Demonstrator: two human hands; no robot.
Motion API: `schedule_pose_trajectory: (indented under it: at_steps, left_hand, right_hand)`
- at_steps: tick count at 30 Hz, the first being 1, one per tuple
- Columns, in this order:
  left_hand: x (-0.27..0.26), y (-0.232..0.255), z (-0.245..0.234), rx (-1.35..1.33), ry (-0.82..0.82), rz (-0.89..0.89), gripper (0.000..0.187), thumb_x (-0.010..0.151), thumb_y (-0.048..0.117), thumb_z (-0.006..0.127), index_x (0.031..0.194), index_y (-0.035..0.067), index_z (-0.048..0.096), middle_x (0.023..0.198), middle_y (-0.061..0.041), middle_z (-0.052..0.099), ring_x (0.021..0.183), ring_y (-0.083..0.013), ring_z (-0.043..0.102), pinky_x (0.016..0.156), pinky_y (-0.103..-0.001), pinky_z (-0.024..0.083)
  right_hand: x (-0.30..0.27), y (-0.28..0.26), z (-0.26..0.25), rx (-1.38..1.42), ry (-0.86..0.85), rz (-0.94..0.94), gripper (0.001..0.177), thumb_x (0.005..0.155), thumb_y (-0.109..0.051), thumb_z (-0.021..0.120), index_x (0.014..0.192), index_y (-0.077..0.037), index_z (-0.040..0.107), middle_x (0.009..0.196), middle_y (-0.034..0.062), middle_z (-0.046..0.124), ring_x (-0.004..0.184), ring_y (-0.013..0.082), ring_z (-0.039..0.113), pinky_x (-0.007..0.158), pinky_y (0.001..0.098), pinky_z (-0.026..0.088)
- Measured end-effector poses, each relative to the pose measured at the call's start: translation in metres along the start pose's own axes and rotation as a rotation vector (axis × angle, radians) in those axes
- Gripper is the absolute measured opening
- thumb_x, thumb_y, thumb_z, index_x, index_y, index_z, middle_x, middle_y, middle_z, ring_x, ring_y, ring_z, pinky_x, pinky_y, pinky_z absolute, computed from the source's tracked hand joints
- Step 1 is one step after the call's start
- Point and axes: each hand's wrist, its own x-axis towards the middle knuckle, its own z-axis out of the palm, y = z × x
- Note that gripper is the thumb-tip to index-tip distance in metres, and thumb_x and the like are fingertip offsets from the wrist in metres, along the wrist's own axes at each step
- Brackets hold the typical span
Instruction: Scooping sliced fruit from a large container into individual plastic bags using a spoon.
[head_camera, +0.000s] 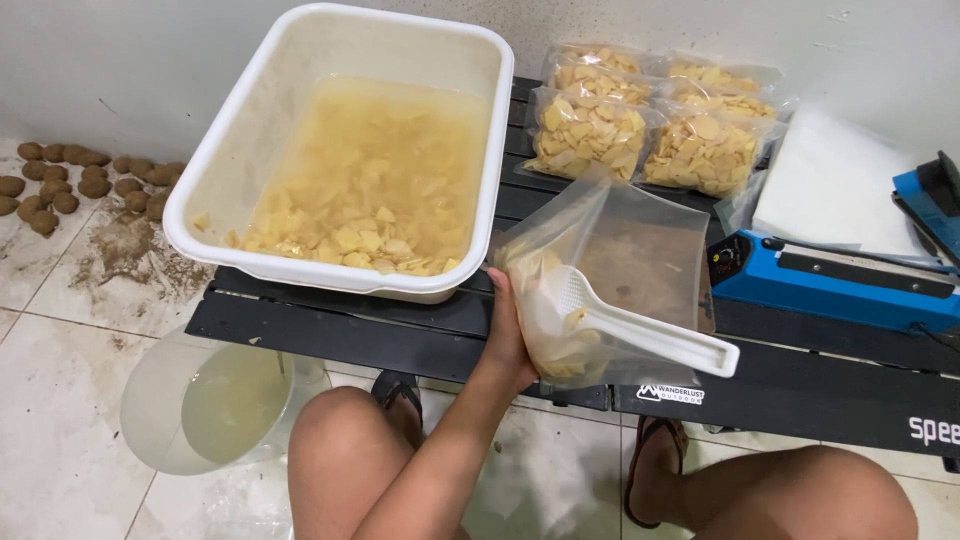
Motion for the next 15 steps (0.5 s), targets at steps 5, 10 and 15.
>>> schedule_pose_trajectory:
  at_steps: [5, 10, 15]
  left_hand:
    - [0.007, -0.006, -0.004, 0.107, -0.045, 0.205, 0.095, 0.085, 0.072, 0.041, 0.141, -0.005, 0.047, 0.123, -0.026, 0.067, 0.097, -0.0303, 0.072, 0.076, -0.041, 0.065]
    - [0.006, -0.006, 0.002, 0.054, -0.209, 0.281, 0.092, 0.086, 0.068, 0.052, 0.138, -0.007, 0.048, 0.122, -0.025, 0.067, 0.099, -0.0317, 0.073, 0.081, -0.042, 0.065]
    - [0.02, -0.021, -0.017, -0.037, -0.06, 0.265, 0.055, 0.096, 0.032, 0.066, 0.136, 0.0, 0.046, 0.121, -0.016, 0.064, 0.101, -0.0211, 0.066, 0.085, -0.033, 0.057]
  right_hand:
    - [-0.09, -0.329, -0.14, 0.427, 0.7, 0.134, 0.075, 0.082, -0.02, 0.071, 0.154, -0.022, 0.053, 0.065, 0.0237, 0.085, 0.046, 0.0373, 0.081, 0.046, 0.0445, 0.067]
    - [-0.062, -0.361, -0.191, 0.158, 0.637, 0.115, 0.03, 0.086, -0.026, 0.078, 0.116, -0.022, 0.078, 0.065, 0.0134, 0.087, 0.041, 0.025, 0.073, 0.044, 0.0308, 0.051]
    - [-0.041, -0.335, -0.211, 0.042, 0.625, 0.098, 0.015, 0.081, -0.024, 0.088, 0.093, -0.015, 0.09, 0.052, 0.0137, 0.079, 0.043, 0.0193, 0.066, 0.044, 0.0281, 0.045]
